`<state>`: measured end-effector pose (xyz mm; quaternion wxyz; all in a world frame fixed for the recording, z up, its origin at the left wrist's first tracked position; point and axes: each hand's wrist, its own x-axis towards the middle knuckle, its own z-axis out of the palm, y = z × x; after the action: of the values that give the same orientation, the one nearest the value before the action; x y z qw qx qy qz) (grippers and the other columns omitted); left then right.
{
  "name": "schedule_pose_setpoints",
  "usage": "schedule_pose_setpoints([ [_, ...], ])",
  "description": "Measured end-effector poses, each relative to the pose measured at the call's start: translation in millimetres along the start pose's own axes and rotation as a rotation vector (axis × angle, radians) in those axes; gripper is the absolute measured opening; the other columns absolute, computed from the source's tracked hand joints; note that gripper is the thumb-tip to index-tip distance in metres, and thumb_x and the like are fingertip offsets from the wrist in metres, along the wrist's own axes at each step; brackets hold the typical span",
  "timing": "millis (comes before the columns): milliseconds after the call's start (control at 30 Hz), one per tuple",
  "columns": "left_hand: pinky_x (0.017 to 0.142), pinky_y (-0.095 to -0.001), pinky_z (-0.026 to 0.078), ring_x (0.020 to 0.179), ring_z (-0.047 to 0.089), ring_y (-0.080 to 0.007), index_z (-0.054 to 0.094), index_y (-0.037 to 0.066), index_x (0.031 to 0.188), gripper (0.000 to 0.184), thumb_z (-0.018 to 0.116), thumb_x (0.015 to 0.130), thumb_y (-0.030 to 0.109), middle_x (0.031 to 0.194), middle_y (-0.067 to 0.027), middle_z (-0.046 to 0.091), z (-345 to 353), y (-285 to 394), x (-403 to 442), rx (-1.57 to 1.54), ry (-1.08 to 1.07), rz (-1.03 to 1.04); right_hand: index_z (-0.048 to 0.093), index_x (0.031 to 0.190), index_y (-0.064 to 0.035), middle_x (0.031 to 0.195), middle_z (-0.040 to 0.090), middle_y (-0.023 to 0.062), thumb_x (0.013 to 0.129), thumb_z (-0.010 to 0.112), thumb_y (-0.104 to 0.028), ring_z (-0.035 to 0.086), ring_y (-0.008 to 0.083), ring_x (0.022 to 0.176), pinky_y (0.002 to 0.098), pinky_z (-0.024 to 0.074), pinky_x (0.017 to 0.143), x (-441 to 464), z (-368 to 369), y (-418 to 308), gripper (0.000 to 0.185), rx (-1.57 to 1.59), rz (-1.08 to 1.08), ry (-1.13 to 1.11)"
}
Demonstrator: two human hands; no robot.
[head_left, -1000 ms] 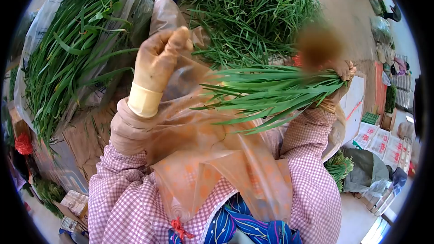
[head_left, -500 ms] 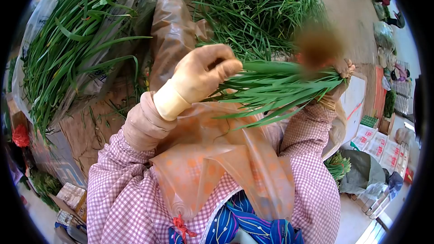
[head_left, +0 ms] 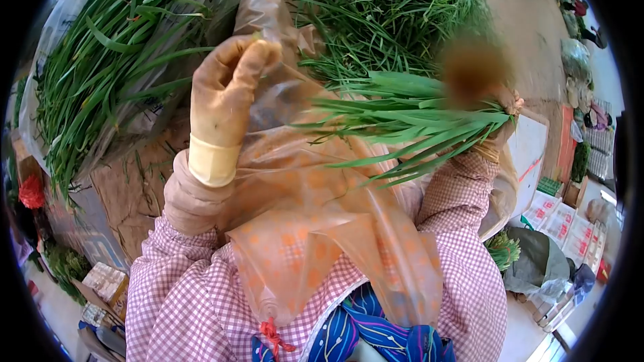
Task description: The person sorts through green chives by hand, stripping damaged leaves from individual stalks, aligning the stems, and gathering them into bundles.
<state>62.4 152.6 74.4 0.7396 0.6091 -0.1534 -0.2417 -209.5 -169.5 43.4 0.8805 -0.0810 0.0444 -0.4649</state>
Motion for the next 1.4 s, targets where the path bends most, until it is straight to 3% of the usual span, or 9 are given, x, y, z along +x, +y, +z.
schedule_pose_setpoints([
  [200, 0.068, -0.0231, 0.045, 0.069, 0.053, -0.0078, 0.063, -0.002, 0.083, 0.025, 0.058, 0.093, 0.021, 0.076, -0.0020, 0.061, 0.4, 8.8, -28.1, 0.131, -0.384, -0.231, 0.050, 0.076, -0.0071, 0.062, 0.045, -0.0029, 0.091, 0.056, -0.012, 0.047, 0.0092, 0.059, 0.0231, 0.0413, 0.062, 3.8, -7.5, 2.7, 0.017, 0.092, 0.064, 0.016],
  [267, 0.055, -0.0226, 0.044, 0.061, 0.050, -0.0064, 0.066, 0.000, 0.084, 0.028, 0.069, 0.085, 0.028, 0.065, -0.0008, 0.055, 7.6, 14.7, -33.0, 0.288, -0.411, -0.369, 0.050, 0.076, -0.0070, 0.062, 0.045, -0.0029, 0.091, 0.056, -0.012, 0.047, 0.0092, 0.059, 0.0231, 0.0414, 0.062, 4.3, -8.4, 3.1, 0.017, 0.107, 0.075, 0.022],
  [533, 0.055, -0.0226, 0.042, 0.060, 0.050, -0.0063, 0.066, 0.002, 0.088, 0.024, 0.071, 0.082, 0.024, 0.071, -0.0013, 0.059, 30.5, 5.8, -29.2, 0.526, -0.583, -0.243, 0.050, 0.078, -0.0063, 0.063, 0.046, -0.0027, 0.091, 0.057, -0.012, 0.047, 0.0093, 0.059, 0.0229, 0.0419, 0.062, 0.5, -17.0, 5.9, 0.016, 0.150, 0.116, 0.061],
  [800, 0.058, -0.0275, 0.043, 0.059, 0.054, -0.0133, 0.064, 0.002, 0.083, 0.032, 0.065, 0.086, 0.034, 0.064, -0.0039, 0.059, 34.2, -26.3, -26.2, 0.578, -0.576, -0.232, 0.049, 0.081, -0.0069, 0.064, 0.045, -0.0028, 0.093, 0.053, -0.015, 0.046, 0.0090, 0.058, 0.0240, 0.0419, 0.061, 1.9, -30.7, 4.7, 0.015, 0.057, 0.122, 0.040],
  [933, 0.052, -0.0201, 0.033, 0.059, 0.043, -0.0053, 0.058, 0.007, 0.085, 0.022, 0.060, 0.092, 0.028, 0.069, 0.0030, 0.050, 21.0, -31.6, -22.7, -0.369, -0.454, -0.539, 0.048, 0.080, -0.0078, 0.064, 0.045, -0.0034, 0.093, 0.053, -0.016, 0.046, 0.0088, 0.058, 0.0240, 0.0417, 0.061, 22.2, -53.6, -10.5, 0.016, -0.017, 0.146, 0.054],
  [1000, 0.050, -0.0190, 0.032, 0.057, 0.042, -0.0045, 0.058, 0.006, 0.085, 0.023, 0.060, 0.092, 0.028, 0.067, 0.0030, 0.049, 16.5, -32.9, -16.7, -0.548, -0.313, -0.334, 0.048, 0.079, -0.0085, 0.064, 0.045, -0.0038, 0.093, 0.054, -0.016, 0.046, 0.0087, 0.059, 0.0240, 0.0416, 0.061, 32.4, -58.1, -11.6, 0.017, -0.057, 0.151, 0.067],
  [1067, 0.050, -0.0187, 0.033, 0.057, 0.043, -0.0048, 0.059, 0.005, 0.085, 0.024, 0.061, 0.091, 0.028, 0.065, 0.0027, 0.049, 7.2, -30.6, -8.3, -0.448, -0.038, -0.280, 0.048, 0.078, -0.0091, 0.064, 0.044, -0.0042, 0.093, 0.054, -0.017, 0.046, 0.0085, 0.059, 0.0240, 0.0416, 0.061, 37.8, -61.8, -11.4, 0.018, -0.090, 0.158, 0.074],
  [1200, 0.060, -0.0178, 0.041, 0.064, 0.052, -0.0060, 0.063, 0.002, 0.095, 0.016, 0.066, 0.087, 0.016, 0.076, 0.0000, 0.060, -11.2, -21.2, -2.4, -0.008, 0.054, -0.214, 0.048, 0.076, -0.0103, 0.063, 0.044, -0.0049, 0.093, 0.054, -0.018, 0.046, 0.0082, 0.059, 0.0240, 0.0414, 0.061, 41.9, -65.3, -15.0, 0.020, -0.137, 0.146, 0.083],
  [1400, 0.065, -0.0179, 0.044, 0.072, 0.054, -0.0042, 0.065, -0.001, 0.096, 0.015, 0.066, 0.086, 0.010, 0.080, 0.0007, 0.062, -15.2, -8.9, -21.8, 0.152, -0.084, -0.152, 0.047, 0.073, -0.0122, 0.062, 0.044, -0.0061, 0.093, 0.054, -0.020, 0.046, 0.0078, 0.060, 0.0240, 0.0411, 0.061, 36.5, -70.6, -16.4, 0.022, -0.195, 0.145, 0.108],
])
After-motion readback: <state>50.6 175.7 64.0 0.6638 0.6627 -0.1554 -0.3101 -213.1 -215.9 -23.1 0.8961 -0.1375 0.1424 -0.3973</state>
